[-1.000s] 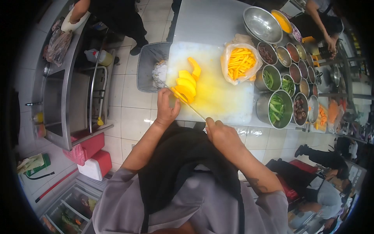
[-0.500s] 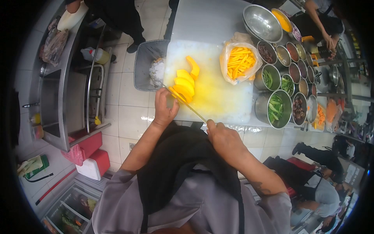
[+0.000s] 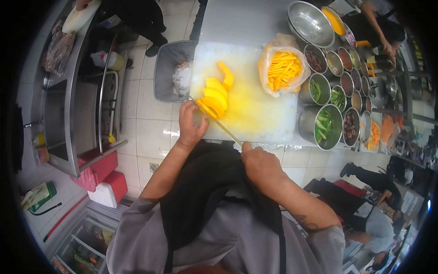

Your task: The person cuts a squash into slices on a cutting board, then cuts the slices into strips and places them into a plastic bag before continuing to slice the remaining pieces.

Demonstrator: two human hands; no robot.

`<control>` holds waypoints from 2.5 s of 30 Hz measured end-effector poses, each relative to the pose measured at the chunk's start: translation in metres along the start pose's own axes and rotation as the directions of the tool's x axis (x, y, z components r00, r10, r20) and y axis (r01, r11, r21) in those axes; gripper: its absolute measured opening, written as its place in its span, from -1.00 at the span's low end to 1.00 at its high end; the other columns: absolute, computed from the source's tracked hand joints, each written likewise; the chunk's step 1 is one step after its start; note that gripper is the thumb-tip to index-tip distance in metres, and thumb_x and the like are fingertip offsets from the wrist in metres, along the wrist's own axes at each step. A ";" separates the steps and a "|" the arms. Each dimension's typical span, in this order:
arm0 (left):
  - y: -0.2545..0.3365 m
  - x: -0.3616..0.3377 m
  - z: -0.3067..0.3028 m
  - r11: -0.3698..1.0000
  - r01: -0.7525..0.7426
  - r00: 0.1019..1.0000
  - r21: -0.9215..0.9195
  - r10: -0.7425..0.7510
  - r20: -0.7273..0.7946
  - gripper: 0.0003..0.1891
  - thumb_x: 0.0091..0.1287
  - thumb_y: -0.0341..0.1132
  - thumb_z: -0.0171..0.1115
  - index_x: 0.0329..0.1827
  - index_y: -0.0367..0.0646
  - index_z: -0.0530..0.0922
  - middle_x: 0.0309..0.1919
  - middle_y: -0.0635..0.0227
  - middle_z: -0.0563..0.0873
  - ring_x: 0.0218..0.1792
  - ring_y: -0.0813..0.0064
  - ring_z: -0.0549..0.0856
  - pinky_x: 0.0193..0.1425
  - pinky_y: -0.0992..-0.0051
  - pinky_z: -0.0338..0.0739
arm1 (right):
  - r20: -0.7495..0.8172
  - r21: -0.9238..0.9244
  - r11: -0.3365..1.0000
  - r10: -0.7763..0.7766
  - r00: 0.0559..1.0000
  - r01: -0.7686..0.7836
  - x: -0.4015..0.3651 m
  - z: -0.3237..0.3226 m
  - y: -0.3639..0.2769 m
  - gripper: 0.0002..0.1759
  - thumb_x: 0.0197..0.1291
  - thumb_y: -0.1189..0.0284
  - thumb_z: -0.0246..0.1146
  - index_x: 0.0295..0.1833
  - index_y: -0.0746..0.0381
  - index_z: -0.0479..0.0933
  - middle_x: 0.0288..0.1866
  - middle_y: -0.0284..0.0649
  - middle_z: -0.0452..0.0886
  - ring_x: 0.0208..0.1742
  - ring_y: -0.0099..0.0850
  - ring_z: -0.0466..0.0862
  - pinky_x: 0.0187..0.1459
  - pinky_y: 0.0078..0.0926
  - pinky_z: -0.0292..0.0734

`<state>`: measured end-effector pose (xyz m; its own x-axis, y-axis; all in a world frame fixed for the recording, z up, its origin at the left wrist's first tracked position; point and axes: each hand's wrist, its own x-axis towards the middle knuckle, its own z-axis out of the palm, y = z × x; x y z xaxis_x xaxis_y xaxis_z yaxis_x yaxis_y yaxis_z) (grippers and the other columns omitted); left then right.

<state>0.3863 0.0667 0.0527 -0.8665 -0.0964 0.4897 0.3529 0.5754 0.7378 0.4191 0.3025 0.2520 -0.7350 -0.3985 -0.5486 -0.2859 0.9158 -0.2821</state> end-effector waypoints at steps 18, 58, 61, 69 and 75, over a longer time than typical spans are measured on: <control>0.004 0.005 -0.003 1.000 0.008 1.000 -0.029 -0.008 0.004 -0.51 0.19 -0.51 0.45 0.19 -0.34 0.49 0.14 -0.10 0.59 0.18 -0.15 0.61 0.32 0.08 0.56 | -0.086 0.055 0.995 -0.076 0.993 0.081 0.044 0.018 0.004 -0.81 0.52 0.40 0.19 -0.10 0.32 0.43 -0.43 0.07 0.70 -0.35 0.05 0.78 -0.30 0.00 0.70; 0.007 0.009 -0.003 1.000 0.025 0.998 0.009 -0.026 0.059 -0.54 0.18 -0.47 0.45 0.15 -0.34 0.53 0.15 -0.07 0.62 0.14 -0.16 0.62 0.29 0.06 0.56 | -0.058 0.206 0.975 -0.069 0.996 0.080 0.044 0.008 0.001 -0.86 0.50 0.46 0.13 -0.09 0.33 0.42 -0.40 0.10 0.70 -0.30 0.09 0.77 -0.22 0.06 0.66; 0.006 0.006 0.000 0.999 0.030 0.997 -0.019 -0.029 0.072 -0.54 0.20 -0.50 0.42 0.17 -0.32 0.52 0.16 -0.08 0.61 0.17 -0.15 0.61 0.32 0.07 0.54 | -0.101 0.175 0.982 -0.061 0.993 0.078 0.073 0.033 0.003 -0.84 0.51 0.43 0.13 -0.08 0.33 0.43 -0.41 0.10 0.71 -0.34 0.11 0.76 -0.25 0.07 0.66; 0.005 0.004 -0.001 0.999 0.017 0.996 -0.028 -0.015 0.093 -0.55 0.19 -0.48 0.46 0.15 -0.32 0.54 0.13 -0.08 0.59 0.18 -0.15 0.61 0.30 0.07 0.56 | -0.283 0.295 0.928 -0.143 0.948 0.228 0.127 0.084 0.017 -0.73 0.56 0.31 0.14 -0.03 0.35 0.48 -0.34 0.17 0.72 -0.29 0.18 0.74 -0.19 0.12 0.63; 0.008 0.010 -0.006 0.997 0.014 0.993 -0.071 -0.005 0.120 -0.51 0.23 -0.50 0.50 0.20 -0.34 0.52 0.17 -0.10 0.54 0.19 -0.13 0.60 0.32 0.09 0.55 | -0.304 0.404 0.876 -0.143 0.942 0.263 0.119 0.073 0.026 -0.70 0.55 0.29 0.20 0.01 0.36 0.48 -0.29 0.20 0.71 -0.22 0.19 0.74 -0.15 0.11 0.61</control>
<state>0.3822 0.0654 0.0661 -0.9043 -0.0016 0.4269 0.3651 0.5153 0.7754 0.3697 0.2748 0.1220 -0.8383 -0.4908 -0.2374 -0.1954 0.6769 -0.7096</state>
